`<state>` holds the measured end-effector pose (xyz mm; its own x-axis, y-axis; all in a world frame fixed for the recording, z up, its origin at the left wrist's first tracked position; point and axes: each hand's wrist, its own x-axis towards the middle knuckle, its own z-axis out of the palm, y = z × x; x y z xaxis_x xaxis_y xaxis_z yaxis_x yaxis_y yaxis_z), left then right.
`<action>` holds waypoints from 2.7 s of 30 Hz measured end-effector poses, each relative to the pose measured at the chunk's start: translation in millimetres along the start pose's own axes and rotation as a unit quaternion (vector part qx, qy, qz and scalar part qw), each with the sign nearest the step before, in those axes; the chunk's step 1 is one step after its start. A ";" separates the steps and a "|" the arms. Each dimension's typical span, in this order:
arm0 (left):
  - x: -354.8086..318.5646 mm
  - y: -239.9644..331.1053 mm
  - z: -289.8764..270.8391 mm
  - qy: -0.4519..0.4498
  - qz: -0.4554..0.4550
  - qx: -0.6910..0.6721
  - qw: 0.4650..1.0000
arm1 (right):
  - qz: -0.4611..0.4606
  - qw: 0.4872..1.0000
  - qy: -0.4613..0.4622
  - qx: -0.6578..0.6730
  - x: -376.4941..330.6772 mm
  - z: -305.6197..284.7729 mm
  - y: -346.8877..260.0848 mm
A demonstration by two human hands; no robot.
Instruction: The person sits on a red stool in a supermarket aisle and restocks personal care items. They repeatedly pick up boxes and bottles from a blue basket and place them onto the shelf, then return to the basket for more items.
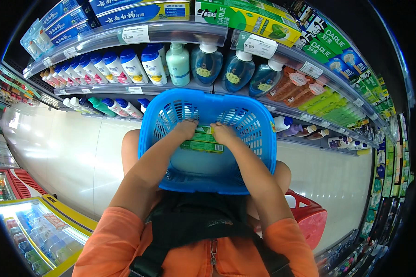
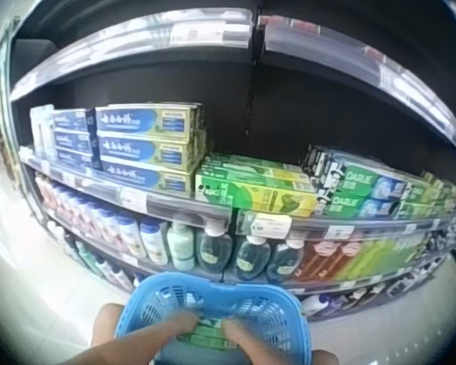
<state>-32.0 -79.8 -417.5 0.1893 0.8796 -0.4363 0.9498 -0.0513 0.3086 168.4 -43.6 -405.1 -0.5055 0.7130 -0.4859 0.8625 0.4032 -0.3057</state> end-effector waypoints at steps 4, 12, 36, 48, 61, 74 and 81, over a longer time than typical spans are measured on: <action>-1.4 4.6 7.3 -0.010 0.004 0.053 0.999 | -0.001 0.999 -0.014 -0.040 7.9 8.9 -13.3; -0.1 5.8 7.6 -0.023 -0.022 -0.001 0.999 | 0.034 0.999 -0.028 -0.028 13.8 12.7 -15.0; -139.6 86.3 -238.0 0.246 0.258 0.118 0.927 | -0.187 0.946 0.253 -0.077 -162.1 -223.2 -59.9; -134.4 154.0 -453.3 0.505 0.236 0.322 0.765 | -0.182 0.813 0.499 -0.238 -182.8 -454.1 -98.2; -76.4 146.4 -457.2 0.368 0.138 0.296 0.871 | -0.171 0.899 0.372 -0.158 -109.4 -470.5 -79.6; -123.6 148.1 -411.3 0.502 0.350 0.152 0.776 | -0.231 0.764 0.594 -0.103 -153.8 -403.4 -96.2; -154.3 119.7 -276.7 0.089 0.261 -0.041 0.960 | -0.302 0.801 0.517 -0.002 -132.1 -214.9 -66.6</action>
<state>-16.5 -90.8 -79.4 0.5814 0.8118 -0.0540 0.7127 -0.4761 0.5152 182.5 -41.4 -144.6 -0.5430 0.4802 0.6889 0.4684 0.8541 -0.2261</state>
